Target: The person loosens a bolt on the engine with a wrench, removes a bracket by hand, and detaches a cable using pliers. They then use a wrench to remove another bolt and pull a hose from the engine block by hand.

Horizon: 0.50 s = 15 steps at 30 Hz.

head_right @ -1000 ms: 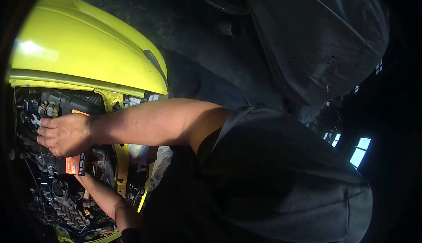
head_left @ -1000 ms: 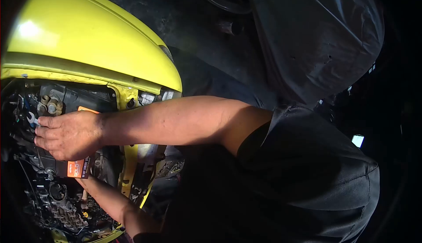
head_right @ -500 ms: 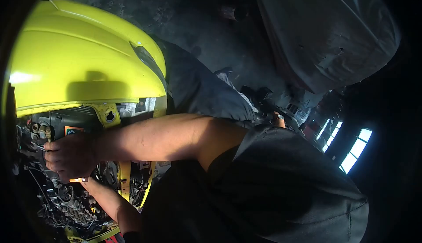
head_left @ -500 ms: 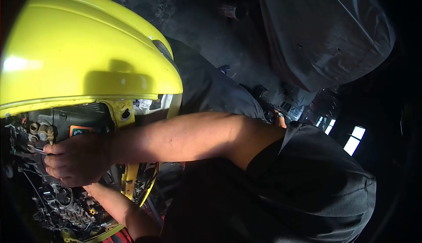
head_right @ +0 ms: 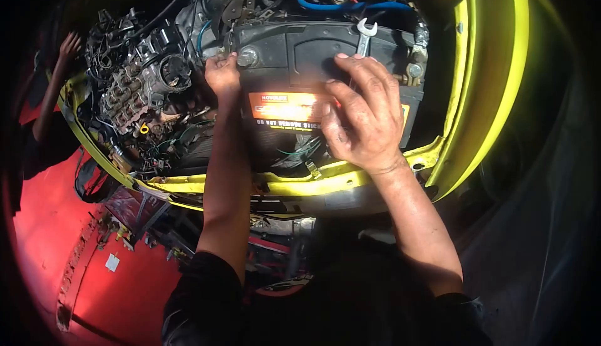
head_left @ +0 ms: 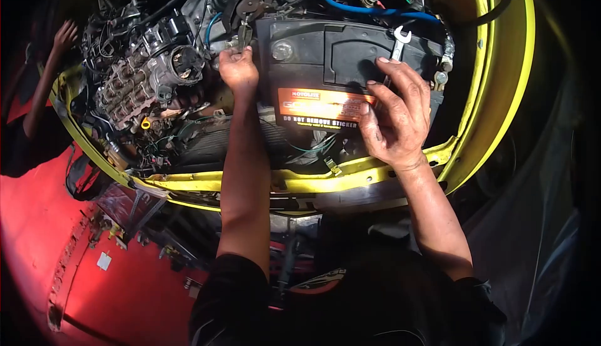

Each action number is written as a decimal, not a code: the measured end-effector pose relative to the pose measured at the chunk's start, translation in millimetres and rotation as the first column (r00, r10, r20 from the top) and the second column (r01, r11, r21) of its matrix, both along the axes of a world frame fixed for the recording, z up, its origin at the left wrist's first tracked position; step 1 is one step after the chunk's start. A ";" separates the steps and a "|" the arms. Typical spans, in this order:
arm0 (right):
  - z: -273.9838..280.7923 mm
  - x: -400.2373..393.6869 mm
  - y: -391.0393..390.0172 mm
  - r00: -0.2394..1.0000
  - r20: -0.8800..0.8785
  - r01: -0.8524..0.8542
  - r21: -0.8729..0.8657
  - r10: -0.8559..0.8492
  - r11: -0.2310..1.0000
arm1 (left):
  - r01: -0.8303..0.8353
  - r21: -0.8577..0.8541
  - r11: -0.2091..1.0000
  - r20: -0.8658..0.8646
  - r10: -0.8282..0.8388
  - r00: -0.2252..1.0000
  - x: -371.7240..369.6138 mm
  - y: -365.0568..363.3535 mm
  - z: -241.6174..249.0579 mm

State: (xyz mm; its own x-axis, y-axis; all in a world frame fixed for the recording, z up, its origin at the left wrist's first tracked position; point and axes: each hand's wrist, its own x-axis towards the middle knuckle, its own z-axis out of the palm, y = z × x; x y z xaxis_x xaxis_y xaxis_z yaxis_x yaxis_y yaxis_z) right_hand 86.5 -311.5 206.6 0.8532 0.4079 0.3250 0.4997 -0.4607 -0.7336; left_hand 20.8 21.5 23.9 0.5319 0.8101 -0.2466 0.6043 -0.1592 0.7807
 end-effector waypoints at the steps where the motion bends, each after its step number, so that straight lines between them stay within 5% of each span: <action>1: -0.2 -0.8 0.0 1.000 0.023 -0.021 0.012 0.021 1.000 | 0.011 0.061 0.998 0.069 -0.015 0.997 4.7 -9.9 3.2; 6: 33.4 6.5 26.4 0.971 0.230 -0.053 -0.065 0.067 0.997 | 0.102 0.340 0.935 -0.117 -0.066 0.991 16.9 -40.1 35.8; 8: 39.4 20.6 78.4 0.986 0.117 -0.132 0.144 0.115 0.981 | 0.148 0.382 0.912 -0.156 -0.094 0.983 15.7 -41.5 32.3; 9: 41.8 26.1 105.1 0.988 -0.050 -0.140 0.070 0.144 0.988 | -0.085 0.077 0.993 0.016 0.084 0.996 18.4 -42.3 26.5; 10: 40.6 33.3 128.2 0.965 -0.212 -0.161 -0.006 0.156 0.987 | -0.259 -0.263 0.929 0.135 0.302 0.944 20.7 -39.0 22.0; 11: 29.4 46.3 151.1 0.946 -0.279 -0.211 -0.135 0.167 0.968 | -0.066 -0.117 0.991 0.003 0.067 0.998 14.6 -34.9 39.0; 12: 16.8 60.6 176.0 0.924 -0.345 -0.262 -0.262 0.163 0.929 | 0.190 0.259 0.947 -0.079 -0.175 0.981 6.5 -33.9 21.1; 14: 6.3 95.1 219.2 0.894 -0.391 -0.411 -0.527 0.217 0.744 | 0.205 0.270 0.941 -0.271 -0.130 0.954 21.0 -43.8 56.0; 15: -15.9 110.3 241.1 0.867 -0.452 -0.453 -0.544 0.208 0.707 | 0.187 0.252 0.950 -0.230 -0.129 0.965 19.7 -41.0 51.0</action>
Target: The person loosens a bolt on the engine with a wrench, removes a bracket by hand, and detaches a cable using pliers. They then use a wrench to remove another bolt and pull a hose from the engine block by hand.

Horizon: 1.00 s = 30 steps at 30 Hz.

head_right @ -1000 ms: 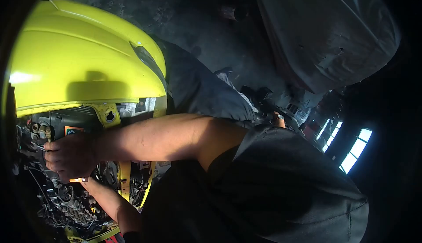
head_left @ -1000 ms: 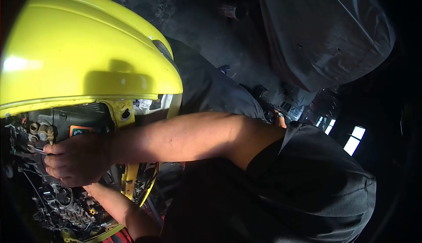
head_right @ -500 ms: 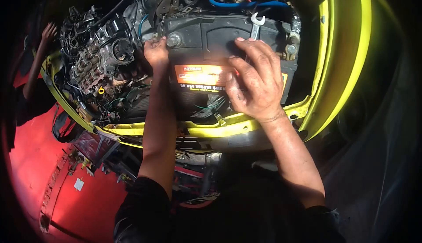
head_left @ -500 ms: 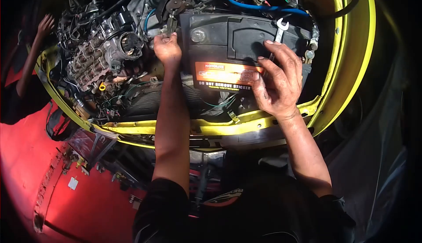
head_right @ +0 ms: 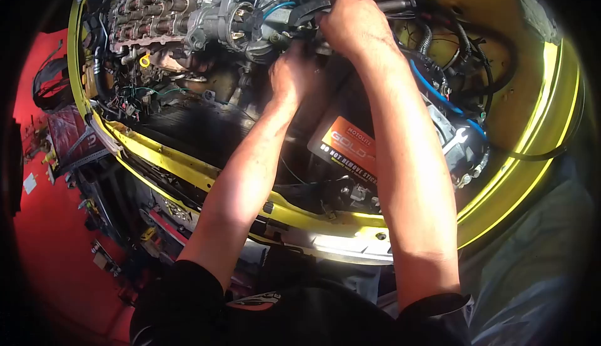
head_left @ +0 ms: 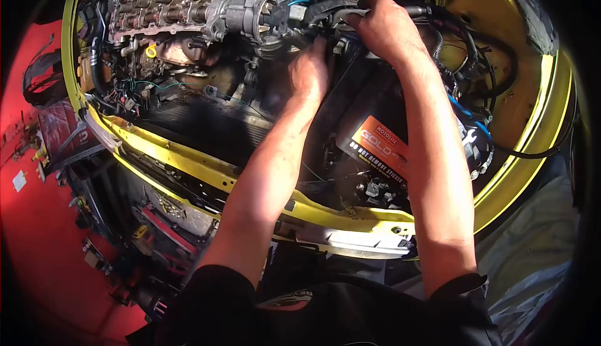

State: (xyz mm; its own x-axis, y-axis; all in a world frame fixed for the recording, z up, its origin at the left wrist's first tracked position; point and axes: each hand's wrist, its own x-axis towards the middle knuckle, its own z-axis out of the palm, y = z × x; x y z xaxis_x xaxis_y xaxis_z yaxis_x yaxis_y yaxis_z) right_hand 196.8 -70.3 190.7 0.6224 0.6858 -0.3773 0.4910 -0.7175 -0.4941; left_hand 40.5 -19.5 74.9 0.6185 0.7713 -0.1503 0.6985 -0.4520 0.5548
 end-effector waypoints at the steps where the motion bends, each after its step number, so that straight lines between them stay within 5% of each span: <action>1: -18.2 9.3 18.6 0.998 -0.055 -0.018 -0.060 0.014 0.998 | 0.011 0.011 1.000 -0.031 -0.011 0.999 -1.1 4.3 -12.6; 4: -16.2 5.4 48.6 0.990 -0.051 -0.142 -0.286 0.133 0.948 | -0.013 0.020 1.000 0.092 0.011 0.996 -5.9 1.4 -5.1; 7: 5.9 -8.1 56.3 0.990 -0.081 -0.136 -0.252 0.119 0.958 | -0.064 -0.007 0.998 0.136 0.065 0.989 -5.4 2.5 -13.4; 8: -4.5 -24.0 54.3 0.992 -0.053 0.111 -0.022 -0.112 0.994 | -0.099 -0.087 0.991 0.077 0.106 0.991 -4.3 5.1 -11.6; 9: -23.7 -39.0 56.4 0.899 -0.213 0.412 0.116 -0.383 0.904 | -0.136 -0.165 0.977 0.017 0.141 0.990 -3.7 7.6 -8.4; 11: -84.3 -59.1 59.8 0.352 -0.542 0.866 -0.121 -0.763 0.485 | -0.111 -0.235 0.966 0.046 0.125 0.991 -4.2 13.4 2.2; 13: -125.7 -78.5 54.7 0.013 -0.633 0.947 -0.241 -0.774 0.213 | -0.070 -0.251 0.966 0.002 0.072 0.997 -8.6 28.2 -25.7; 14: -130.5 -82.1 56.5 -0.074 -0.670 0.947 -0.280 -0.739 0.160 | -0.057 -0.297 0.953 0.235 0.131 0.963 -18.5 23.6 -19.2; 15: -134.8 -78.0 57.5 -0.118 -0.701 0.941 -0.304 -0.703 0.145 | 0.006 -0.340 0.940 0.079 0.022 0.997 -18.6 35.7 -16.3; 17: -123.6 -72.7 55.8 -0.226 -0.748 0.924 -0.368 -0.624 0.107 | 0.051 -0.615 0.787 0.264 0.145 0.954 -25.6 45.9 -27.9; 19: -154.6 -61.3 46.5 0.154 -0.652 0.823 -0.331 -0.742 0.462 | 0.048 -0.621 0.782 0.229 0.123 0.966 -22.0 45.1 -29.3; 21: -161.8 -60.1 41.9 0.317 -0.601 0.753 -0.312 -0.734 0.580 | 0.030 -0.622 0.782 0.195 0.118 0.974 -19.4 47.0 -23.8; 22: -190.5 -54.2 31.5 0.883 -0.315 0.269 -0.268 -0.348 0.925 | 0.017 -0.622 0.783 0.174 0.117 0.978 -20.5 49.2 -23.1; 24: -281.3 -45.2 22.0 0.562 -0.608 0.651 -0.092 -0.560 0.754 | -0.071 -0.762 0.644 0.164 0.297 0.941 -29.1 57.1 -22.5; 25: -293.3 -43.1 19.8 0.495 -0.677 0.703 -0.058 -0.545 0.709 | -0.101 -0.822 0.560 0.145 0.378 0.914 -33.3 60.9 -24.4; 27: -314.0 -39.6 15.9 0.350 -0.802 0.799 -0.013 -0.484 0.601 | -0.115 -0.799 0.590 0.165 0.399 0.902 -34.7 71.1 -42.3; 28: -307.1 -40.0 16.6 0.384 -0.750 0.771 -0.061 -0.539 0.634 | -0.114 -0.777 0.619 0.182 0.394 0.901 -35.7 74.2 -52.8; 29: -274.7 -47.2 25.8 0.263 -0.762 0.823 -0.142 -0.591 0.550 | -0.112 -0.755 0.647 0.197 0.386 0.901 -37.6 75.1 -58.7; 30: -211.6 -62.2 37.9 0.027 -0.765 0.892 -0.272 -0.643 0.361 | -0.256 -0.734 0.629 0.003 0.379 0.925 -31.7 76.8 -11.0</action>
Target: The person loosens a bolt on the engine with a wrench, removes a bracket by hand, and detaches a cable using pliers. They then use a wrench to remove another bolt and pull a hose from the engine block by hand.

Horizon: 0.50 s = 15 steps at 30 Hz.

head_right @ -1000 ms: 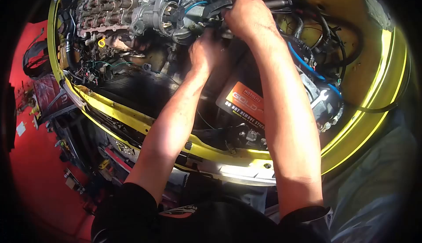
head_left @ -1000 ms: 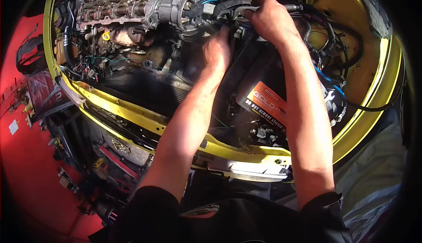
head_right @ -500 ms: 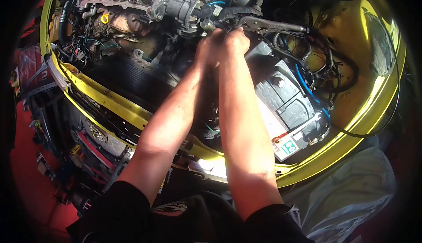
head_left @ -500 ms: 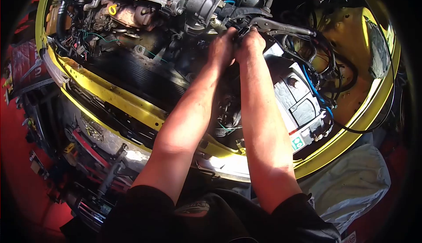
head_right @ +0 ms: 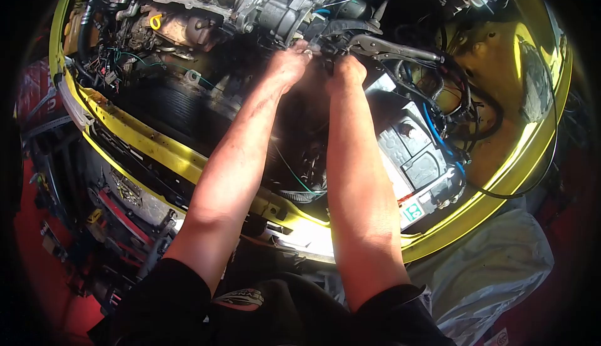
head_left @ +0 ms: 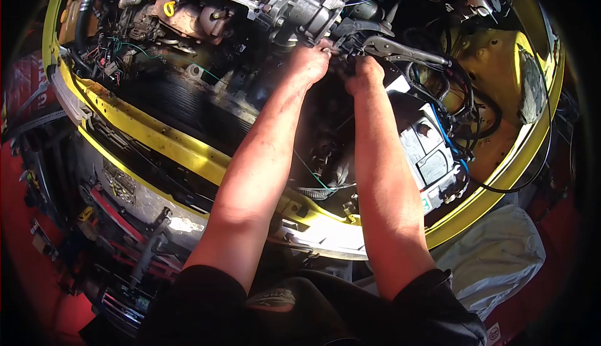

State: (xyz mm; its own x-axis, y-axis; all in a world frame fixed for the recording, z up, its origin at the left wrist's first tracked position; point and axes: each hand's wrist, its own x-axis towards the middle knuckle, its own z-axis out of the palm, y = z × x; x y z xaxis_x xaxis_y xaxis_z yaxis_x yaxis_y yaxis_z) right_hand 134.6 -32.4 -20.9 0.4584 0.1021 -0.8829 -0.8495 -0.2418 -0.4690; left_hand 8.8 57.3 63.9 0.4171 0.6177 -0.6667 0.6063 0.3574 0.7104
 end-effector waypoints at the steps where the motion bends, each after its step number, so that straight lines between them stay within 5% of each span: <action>1: 38.2 -8.8 5.9 0.990 -0.067 0.127 -0.012 -0.127 0.992 | -0.061 0.039 0.997 0.108 0.056 0.993 1.8 0.5 -17.7; 3: 75.6 -13.8 16.5 0.971 -0.094 0.219 -0.022 -0.220 0.976 | -0.196 0.092 0.976 0.326 0.156 0.932 4.0 0.9 -69.1; 6: 86.8 -13.9 21.8 0.975 -0.059 0.218 0.034 -0.216 0.975 | 0.086 0.296 0.951 0.240 -0.161 0.957 3.3 8.3 -55.7; 9: 79.2 -14.8 19.5 0.979 -0.012 0.203 0.002 -0.203 0.979 | 0.252 0.425 0.869 -0.033 -0.264 0.964 12.0 -3.6 -25.7; 10: 65.4 -11.8 14.5 0.981 0.002 0.196 -0.037 -0.196 0.980 | 0.386 0.386 0.838 -0.078 -0.387 0.919 17.4 -1.9 -20.7; 11: 53.7 -8.5 10.4 0.982 0.016 0.190 -0.074 -0.189 0.979 | 0.333 0.518 0.788 -0.033 -0.370 0.928 16.9 -7.0 -30.7; 13: 37.1 -3.9 2.7 0.998 0.057 -0.024 -0.161 0.033 0.987 | 0.101 0.255 0.962 0.178 -0.150 0.972 24.2 -13.9 -38.6; 14: 31.5 -3.9 -0.6 0.977 0.096 -0.167 -0.198 0.189 0.966 | 0.117 0.219 0.969 0.141 -0.150 0.979 25.7 -12.8 -37.5; 15: 26.5 -1.5 -3.6 0.988 0.066 -0.126 -0.197 0.141 0.972 | 0.131 0.182 0.975 0.102 -0.152 0.983 27.1 -11.6 -36.4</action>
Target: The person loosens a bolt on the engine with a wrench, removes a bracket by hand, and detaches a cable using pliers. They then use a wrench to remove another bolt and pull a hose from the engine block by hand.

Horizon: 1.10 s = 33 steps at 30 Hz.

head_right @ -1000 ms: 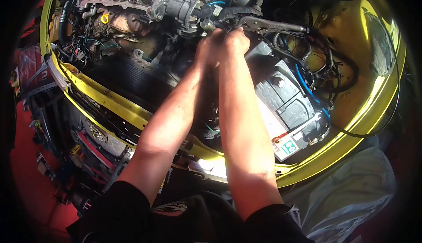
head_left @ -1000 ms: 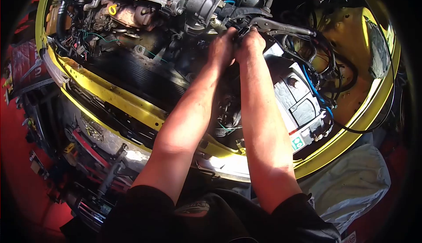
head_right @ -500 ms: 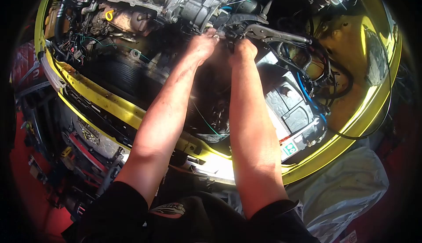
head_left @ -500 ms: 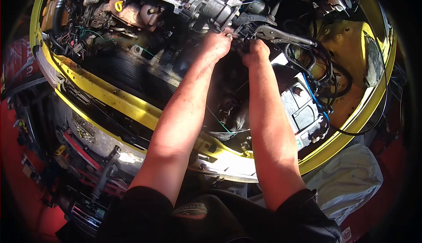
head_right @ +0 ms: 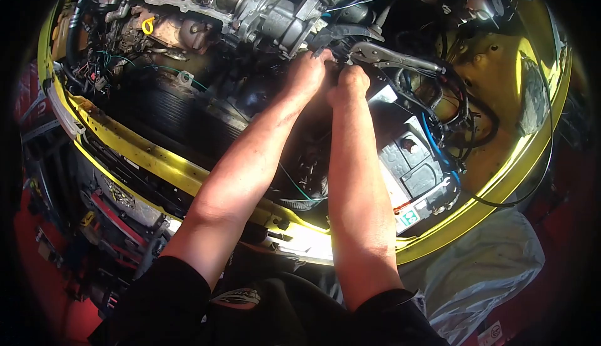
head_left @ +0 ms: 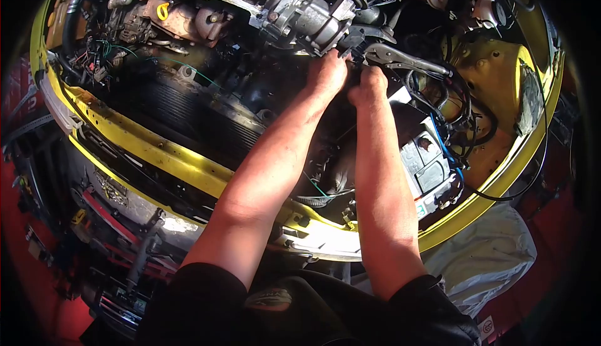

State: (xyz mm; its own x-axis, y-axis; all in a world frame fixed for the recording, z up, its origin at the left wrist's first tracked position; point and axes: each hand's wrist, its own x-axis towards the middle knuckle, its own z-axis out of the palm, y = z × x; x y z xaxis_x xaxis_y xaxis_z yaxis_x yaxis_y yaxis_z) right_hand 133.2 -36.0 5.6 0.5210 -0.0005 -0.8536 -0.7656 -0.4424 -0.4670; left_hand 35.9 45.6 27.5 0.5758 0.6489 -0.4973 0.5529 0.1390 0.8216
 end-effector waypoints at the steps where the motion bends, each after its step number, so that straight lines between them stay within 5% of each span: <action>1: 20.2 -4.8 7.5 0.998 -0.029 0.050 -0.005 -0.050 0.999 | 0.006 -0.032 0.999 -0.045 -0.007 0.999 1.6 1.6 1.5; 4: 61.5 -15.1 22.8 0.946 -0.107 0.307 -0.003 -0.306 0.952 | 0.059 -0.136 0.989 -0.063 -0.068 0.996 4.4 4.5 -0.3; 6: -18.7 2.4 -6.0 0.998 0.004 -0.069 -0.051 0.070 0.996 | 0.161 -0.065 0.985 0.046 -0.159 0.986 2.3 8.8 -19.1; 8: -20.2 2.0 -8.5 0.951 0.035 -0.299 -0.138 0.306 0.944 | 0.161 -0.126 0.979 0.131 -0.145 0.981 2.0 11.5 -18.9; 12: -47.5 7.4 -16.5 0.893 0.039 -0.426 -0.243 0.448 0.871 | 0.028 -0.310 0.950 0.313 0.074 0.947 8.5 1.8 -60.7; 14: -43.0 6.6 -15.2 0.948 0.060 -0.295 -0.211 0.314 0.932 | -0.012 -0.313 0.950 0.273 0.102 0.957 7.8 2.4 -26.8; 17: 49.5 -13.8 16.3 0.998 0.045 0.051 -0.122 -0.046 0.991 | -0.099 -0.254 0.962 0.209 0.154 0.966 7.3 0.4 12.4; 19: 74.9 -20.2 25.8 0.995 0.044 0.094 -0.117 -0.089 0.989 | -0.169 -0.232 0.958 0.163 0.209 0.964 8.2 -0.2 23.9; 21: 30.7 -10.7 11.0 0.994 0.074 -0.064 -0.176 0.078 0.982 | -0.244 -0.251 0.937 0.115 0.279 0.953 9.9 0.3 30.3; 24: -4.2 -3.9 -2.2 0.938 0.109 -0.292 -0.262 0.329 0.920 | -0.153 -0.201 0.967 0.083 0.173 0.981 5.3 3.7 29.4; 26: 14.7 -7.1 6.2 0.965 0.101 -0.212 -0.232 0.240 0.949 | -0.089 -0.260 0.961 0.183 0.140 0.973 5.3 5.4 16.5; 28: 43.7 -14.6 18.1 0.994 0.031 0.112 -0.129 -0.109 0.985 | -0.068 -0.303 0.951 0.203 0.134 0.970 6.0 4.2 10.8; 31: 50.0 -17.2 18.6 0.985 -0.033 0.168 -0.045 -0.170 0.985 | -0.111 -0.324 0.939 0.124 0.158 0.980 11.0 3.8 17.3; 33: 24.9 -12.7 9.0 0.999 0.006 0.052 -0.049 -0.052 0.997 | -0.144 -0.309 0.940 0.085 0.178 0.980 12.7 2.8 23.3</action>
State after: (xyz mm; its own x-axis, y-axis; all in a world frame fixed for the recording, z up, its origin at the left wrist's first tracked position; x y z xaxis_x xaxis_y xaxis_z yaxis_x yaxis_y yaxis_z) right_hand 120.4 -27.0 30.4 0.5231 -0.0697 -0.8494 -0.7859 -0.4250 -0.4491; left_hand 48.6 48.4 50.8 0.5384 0.5679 -0.6226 0.4107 0.4683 0.7823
